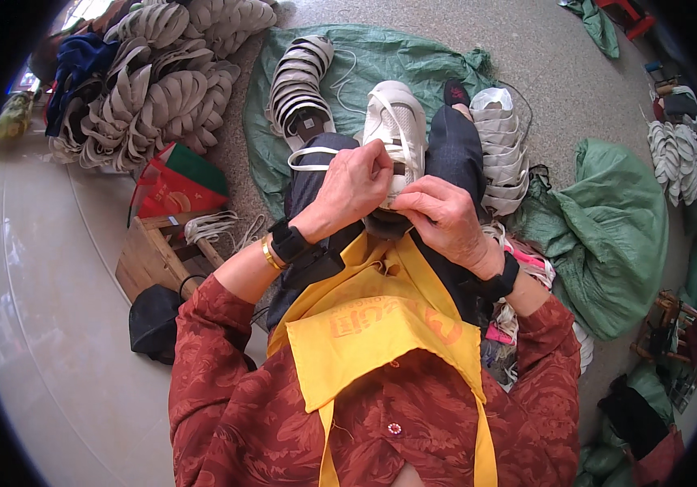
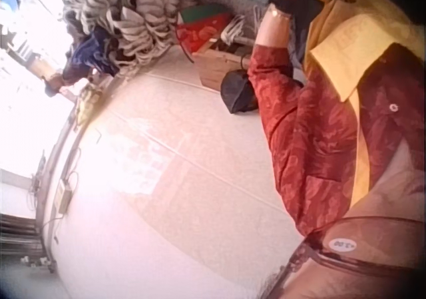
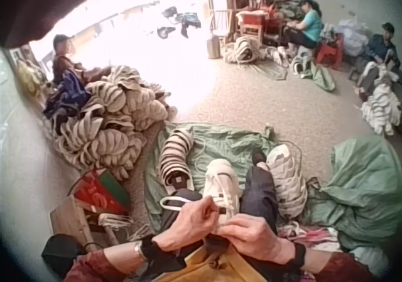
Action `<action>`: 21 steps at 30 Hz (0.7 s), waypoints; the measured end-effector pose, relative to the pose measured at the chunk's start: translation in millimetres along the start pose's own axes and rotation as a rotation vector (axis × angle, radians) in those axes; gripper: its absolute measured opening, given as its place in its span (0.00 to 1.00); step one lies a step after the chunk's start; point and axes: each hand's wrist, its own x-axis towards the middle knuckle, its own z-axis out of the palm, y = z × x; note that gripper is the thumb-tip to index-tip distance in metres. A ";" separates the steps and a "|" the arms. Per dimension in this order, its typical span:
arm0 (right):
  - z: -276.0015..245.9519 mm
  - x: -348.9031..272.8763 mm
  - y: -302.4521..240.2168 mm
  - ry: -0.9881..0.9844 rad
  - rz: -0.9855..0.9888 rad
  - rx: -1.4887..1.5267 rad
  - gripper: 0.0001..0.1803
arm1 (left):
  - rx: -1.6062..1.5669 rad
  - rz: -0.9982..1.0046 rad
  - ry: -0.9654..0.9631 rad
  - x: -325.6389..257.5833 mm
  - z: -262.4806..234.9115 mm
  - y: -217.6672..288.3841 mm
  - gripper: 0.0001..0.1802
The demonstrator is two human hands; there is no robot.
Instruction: Lacing various white shoes while sitting on the floor.
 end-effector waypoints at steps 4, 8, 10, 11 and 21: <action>-1.5 -1.1 -1.8 -0.024 0.030 0.013 0.08 | 0.087 -0.026 0.037 -0.5 2.9 -3.0 0.06; -12.0 6.3 -7.6 -0.071 0.189 0.023 0.09 | 0.101 -0.100 0.023 -0.3 0.1 0.2 0.08; -13.5 14.1 -2.4 -0.049 0.112 -0.108 0.10 | 0.113 -0.091 0.052 -2.0 1.0 1.1 0.09; -13.5 19.2 1.6 -0.038 0.073 -0.173 0.10 | 0.119 -0.087 0.066 -2.9 1.5 1.7 0.09; -3.2 44.9 3.2 -0.304 0.166 -0.587 0.06 | 0.220 -0.097 0.075 -5.9 6.9 2.7 0.07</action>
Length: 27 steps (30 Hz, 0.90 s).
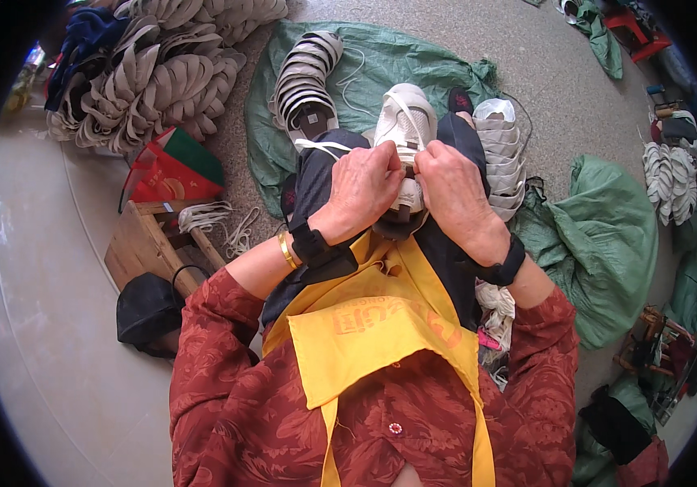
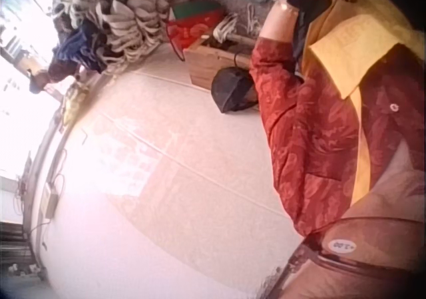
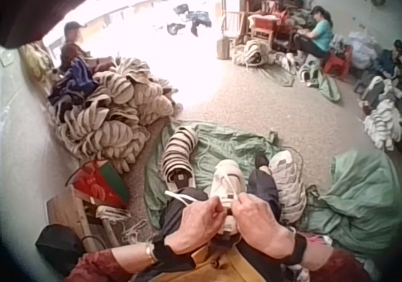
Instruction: Lacing various white shoes while sitting on the floor.
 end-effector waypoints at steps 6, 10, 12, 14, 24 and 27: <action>7.1 7.2 -9.6 -0.116 0.005 -0.253 0.09 | -0.029 0.023 0.010 -0.6 5.5 -5.2 0.08; 8.0 7.3 -8.1 -0.131 -0.028 -0.292 0.11 | -0.074 0.029 0.014 0.8 4.4 -5.1 0.08; 4.3 7.1 -5.0 -0.133 -0.051 -0.262 0.12 | -0.088 0.047 0.013 1.5 1.6 -5.0 0.08; 0.4 4.5 0.0 -0.128 -0.053 -0.204 0.10 | -0.082 0.087 0.016 1.7 -3.0 -7.1 0.09; -71.7 -53.0 64.7 -0.360 0.486 0.810 0.04 | -0.387 0.099 -0.154 12.0 -45.6 -26.5 0.08; -81.2 -80.9 86.4 -0.227 0.520 1.148 0.04 | -0.505 0.057 -0.285 19.9 -72.6 -25.0 0.06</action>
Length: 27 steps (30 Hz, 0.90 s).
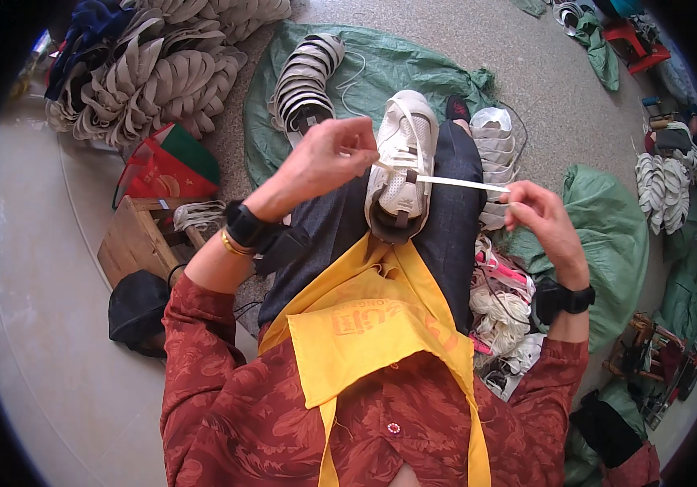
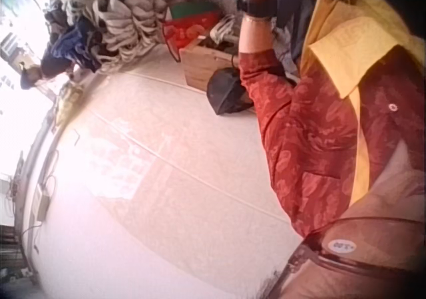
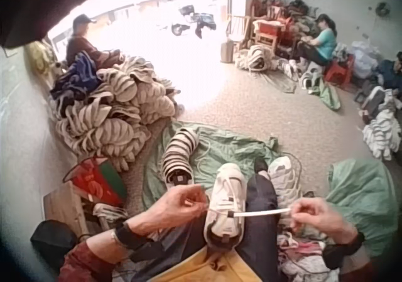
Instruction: Lacing various white shoes while sitting on the floor.
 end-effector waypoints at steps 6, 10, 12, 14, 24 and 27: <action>-6.0 -9.4 20.6 0.056 -0.118 0.498 0.09 | -0.247 0.009 -0.069 5.6 -26.9 9.2 0.07; 2.1 -4.9 22.3 0.068 -0.230 0.735 0.11 | -0.286 0.063 -0.047 5.2 -20.5 11.6 0.08; 5.2 -4.5 24.0 0.064 -0.280 0.818 0.12 | -0.343 0.102 -0.027 5.9 -9.6 12.7 0.08; 8.6 -4.8 23.4 0.060 -0.307 0.871 0.12 | -0.438 0.135 -0.029 7.8 0.8 15.5 0.09; -1.5 -4.5 54.1 0.073 -0.316 1.031 0.13 | -0.687 0.133 -0.185 10.3 7.5 16.2 0.08; -2.8 -4.9 57.9 0.078 -0.329 1.065 0.13 | -0.645 0.125 -0.131 11.2 7.0 11.8 0.09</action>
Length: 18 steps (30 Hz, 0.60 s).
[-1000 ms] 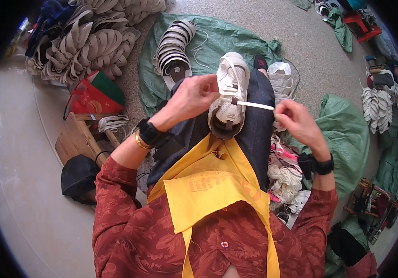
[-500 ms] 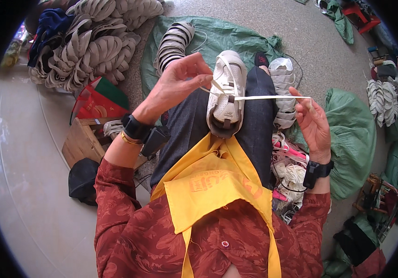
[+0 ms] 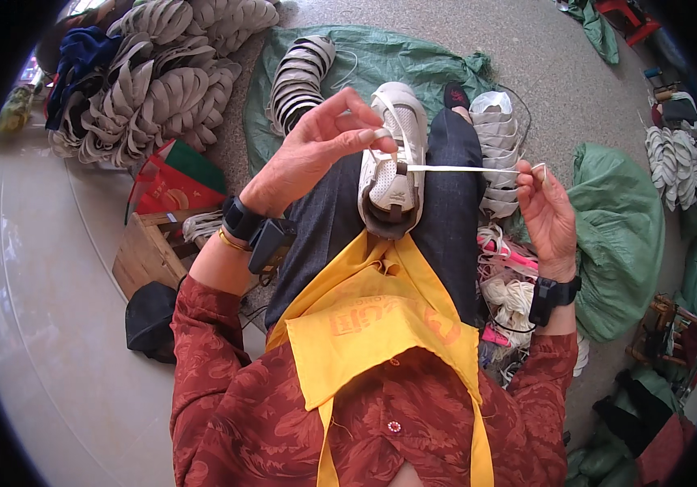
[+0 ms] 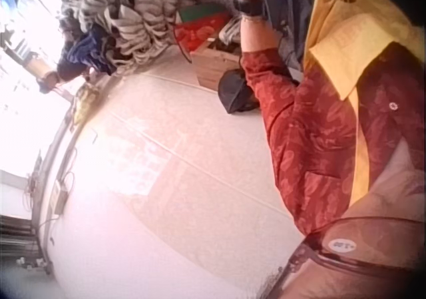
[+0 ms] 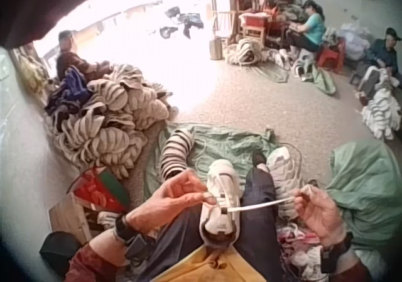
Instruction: Lacing various white shoes while sitting on the floor.
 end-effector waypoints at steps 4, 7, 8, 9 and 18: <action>-5.0 -3.9 -12.0 0.015 -0.065 0.044 0.14 | 0.053 -0.010 -0.047 1.8 -1.9 -1.8 0.08; -15.5 -11.0 -25.7 0.034 -0.108 0.106 0.14 | 0.076 -0.048 -0.082 3.8 -2.2 -5.4 0.08; -19.5 -14.1 -30.5 0.041 -0.119 0.128 0.14 | 0.087 -0.063 -0.089 4.7 -1.9 -6.4 0.08; -25.5 -16.5 -33.3 0.044 -0.127 0.146 0.14 | 0.137 -0.077 -0.082 5.0 -1.8 -6.2 0.08; -43.2 -31.2 -50.7 0.117 -0.202 0.170 0.10 | 0.607 -0.099 -0.051 10.1 -12.9 -1.5 0.07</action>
